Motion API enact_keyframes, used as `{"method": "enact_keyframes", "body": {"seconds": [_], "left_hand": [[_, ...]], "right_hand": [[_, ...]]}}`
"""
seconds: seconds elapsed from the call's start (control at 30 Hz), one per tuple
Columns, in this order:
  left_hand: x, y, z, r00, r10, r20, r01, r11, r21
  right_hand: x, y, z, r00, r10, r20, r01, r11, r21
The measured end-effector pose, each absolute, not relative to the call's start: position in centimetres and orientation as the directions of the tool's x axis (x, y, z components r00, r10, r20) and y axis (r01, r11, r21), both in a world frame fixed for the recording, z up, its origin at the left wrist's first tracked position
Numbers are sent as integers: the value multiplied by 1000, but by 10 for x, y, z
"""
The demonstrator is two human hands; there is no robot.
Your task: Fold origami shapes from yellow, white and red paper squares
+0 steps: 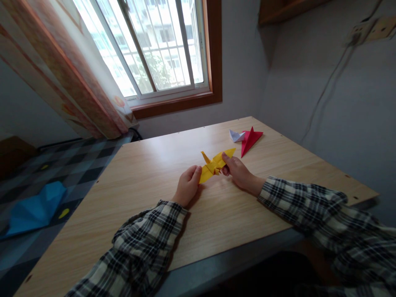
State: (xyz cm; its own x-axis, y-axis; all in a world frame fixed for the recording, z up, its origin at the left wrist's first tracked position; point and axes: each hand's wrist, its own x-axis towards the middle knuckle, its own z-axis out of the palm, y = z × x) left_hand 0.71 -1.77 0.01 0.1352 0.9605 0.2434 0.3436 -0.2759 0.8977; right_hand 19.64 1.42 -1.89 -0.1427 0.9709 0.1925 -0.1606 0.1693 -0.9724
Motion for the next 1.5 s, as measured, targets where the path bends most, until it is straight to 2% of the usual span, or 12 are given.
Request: {"method": "enact_keyframes", "body": {"seconds": [0.43,0.87,1.5], "left_hand": [[6,-19,1,138,960,246,367,-280,887],[6,-18,-6,171,966,195,247,-234,940],[8,-22,3,113,971,212,336,-239,911]], "right_hand": [[197,14,-17,-138,965,225,-172,200,-965],[196,14,-16,-96,975,200,-165,182,-969],[197,15,-14,-93,973,213,-170,195,-966]]}}
